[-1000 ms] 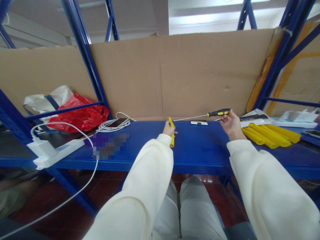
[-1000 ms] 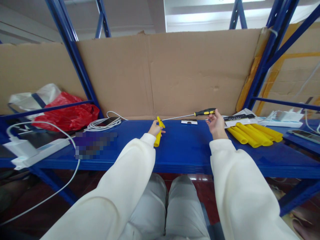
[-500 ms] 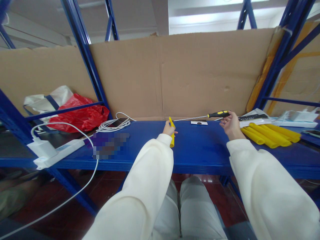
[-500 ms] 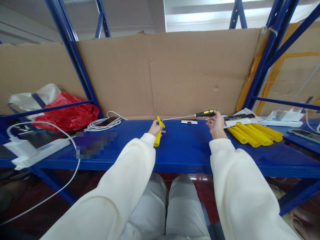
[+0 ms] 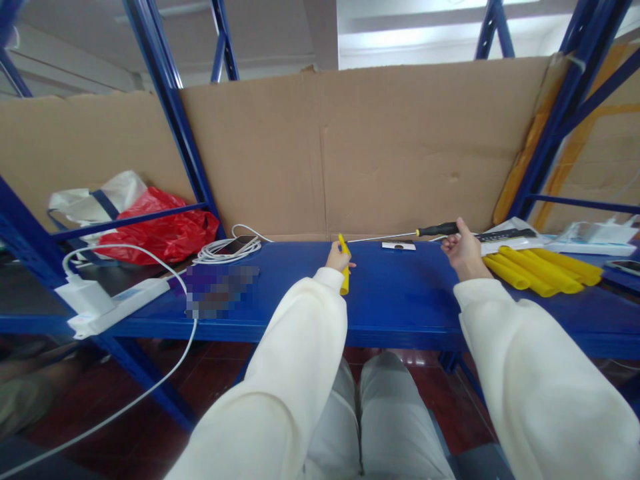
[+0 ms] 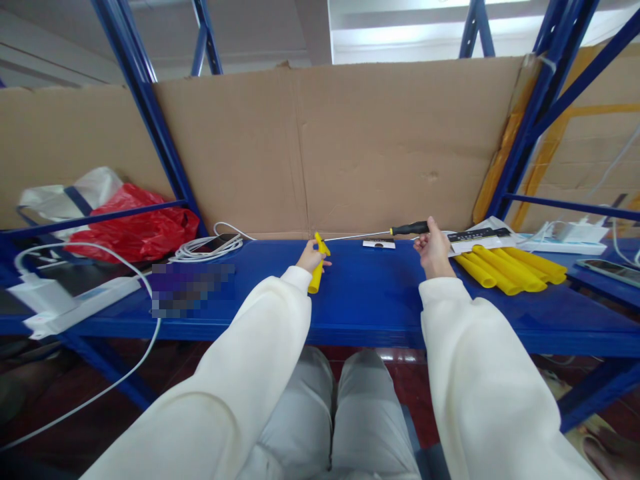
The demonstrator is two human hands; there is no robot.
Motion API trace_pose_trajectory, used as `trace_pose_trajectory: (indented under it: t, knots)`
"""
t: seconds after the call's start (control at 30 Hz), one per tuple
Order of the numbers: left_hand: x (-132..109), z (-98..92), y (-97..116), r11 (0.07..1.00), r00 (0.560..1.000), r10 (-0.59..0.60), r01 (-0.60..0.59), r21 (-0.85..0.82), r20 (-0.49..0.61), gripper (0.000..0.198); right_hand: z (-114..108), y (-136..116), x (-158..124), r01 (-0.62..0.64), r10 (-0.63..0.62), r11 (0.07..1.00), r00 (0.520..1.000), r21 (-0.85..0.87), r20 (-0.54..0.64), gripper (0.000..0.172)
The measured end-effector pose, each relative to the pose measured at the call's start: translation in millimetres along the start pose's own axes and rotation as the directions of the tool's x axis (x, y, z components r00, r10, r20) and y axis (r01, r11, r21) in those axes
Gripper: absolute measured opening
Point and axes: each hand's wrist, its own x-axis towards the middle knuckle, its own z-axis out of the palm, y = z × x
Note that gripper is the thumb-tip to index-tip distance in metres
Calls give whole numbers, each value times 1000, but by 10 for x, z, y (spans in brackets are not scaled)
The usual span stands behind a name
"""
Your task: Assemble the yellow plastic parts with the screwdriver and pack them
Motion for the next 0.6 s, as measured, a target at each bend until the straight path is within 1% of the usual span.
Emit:
trace_pose_trajectory:
  t: [0.03,0.13,0.27,0.33,0.5,0.6]
  knots:
    - [0,0,1,1000,1000,2,-2,-2,-1,58,18,-20,-37,-2,1,1000,1000,-5,-21,42]
    - [2,0,-2,1000,1000,8,-8,-3,-1,59,52,-66,-120,-18,18,1000,1000,2,-22,37]
    - [9,-2,-8,1000,1000,6,-6,-1,2,58,61,-51,-114,-29,28,999,999,-17,-28,37]
    - [9,-5,-6,1000,1000,4,-4,-1,6,59,50,-17,-67,-3,2,999,1000,-37,-23,39]
    - [-2,-7,7,1000,1000,9,-9,-13,16,58,-25,60,79,89,-89,993,996,-81,3,52]
    - [-9,-5,14,1000,1000,7,-7,-15,18,58,-82,89,156,106,-102,993,992,-49,78,56]
